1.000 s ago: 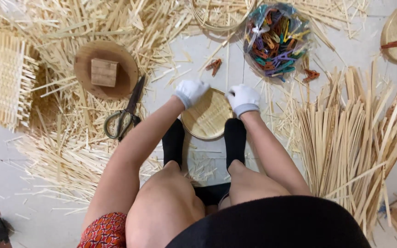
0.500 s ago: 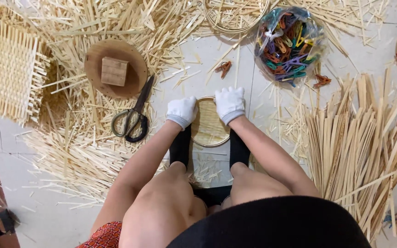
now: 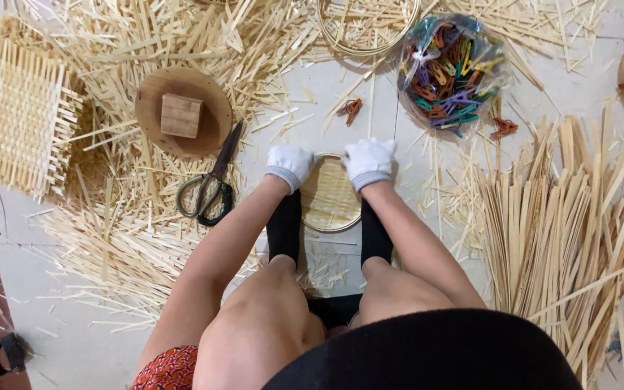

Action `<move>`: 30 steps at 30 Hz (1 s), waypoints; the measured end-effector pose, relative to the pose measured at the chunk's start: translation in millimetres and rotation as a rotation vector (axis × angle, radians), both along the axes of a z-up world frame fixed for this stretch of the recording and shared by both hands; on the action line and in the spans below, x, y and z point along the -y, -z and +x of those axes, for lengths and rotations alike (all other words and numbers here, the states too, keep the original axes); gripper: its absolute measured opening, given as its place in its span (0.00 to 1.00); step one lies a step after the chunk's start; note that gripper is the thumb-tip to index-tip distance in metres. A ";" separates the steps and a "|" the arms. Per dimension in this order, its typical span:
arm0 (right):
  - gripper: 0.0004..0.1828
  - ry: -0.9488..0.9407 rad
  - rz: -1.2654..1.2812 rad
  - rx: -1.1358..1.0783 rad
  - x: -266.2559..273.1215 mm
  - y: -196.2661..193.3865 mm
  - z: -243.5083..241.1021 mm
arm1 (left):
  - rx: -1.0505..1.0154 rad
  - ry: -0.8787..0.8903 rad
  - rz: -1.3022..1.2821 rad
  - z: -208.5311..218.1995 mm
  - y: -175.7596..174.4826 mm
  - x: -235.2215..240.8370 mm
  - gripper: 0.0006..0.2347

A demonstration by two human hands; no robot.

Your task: Weaving and shaping bamboo strips into various structures such as circular bases and rectangular mats.

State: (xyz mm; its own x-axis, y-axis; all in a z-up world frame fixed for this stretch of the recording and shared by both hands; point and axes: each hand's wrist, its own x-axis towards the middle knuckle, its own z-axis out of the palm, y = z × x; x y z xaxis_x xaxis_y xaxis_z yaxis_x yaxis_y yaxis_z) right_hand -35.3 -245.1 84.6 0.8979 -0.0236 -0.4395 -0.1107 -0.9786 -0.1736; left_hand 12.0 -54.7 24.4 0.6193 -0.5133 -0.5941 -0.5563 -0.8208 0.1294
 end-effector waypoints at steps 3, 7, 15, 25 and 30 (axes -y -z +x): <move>0.09 0.013 -0.030 0.083 8.6 9.1 -5.7 | -0.020 -0.028 -0.003 2.9 -25.7 5.6 0.14; 0.05 0.004 -0.026 -0.044 10.2 45.8 -5.7 | -0.016 -0.019 -0.015 0.3 -21.7 5.6 0.14; 0.07 -0.039 -0.019 0.038 12.0 21.8 -7.9 | 0.029 -0.027 0.010 -5.0 -14.4 12.3 0.17; 0.23 0.554 0.711 0.396 17.0 46.9 -86.1 | 0.003 -0.097 0.054 -5.3 -20.9 12.8 0.16; 0.13 0.269 0.486 0.419 8.0 54.4 -56.5 | 0.019 -0.044 0.046 -5.0 14.4 6.9 0.13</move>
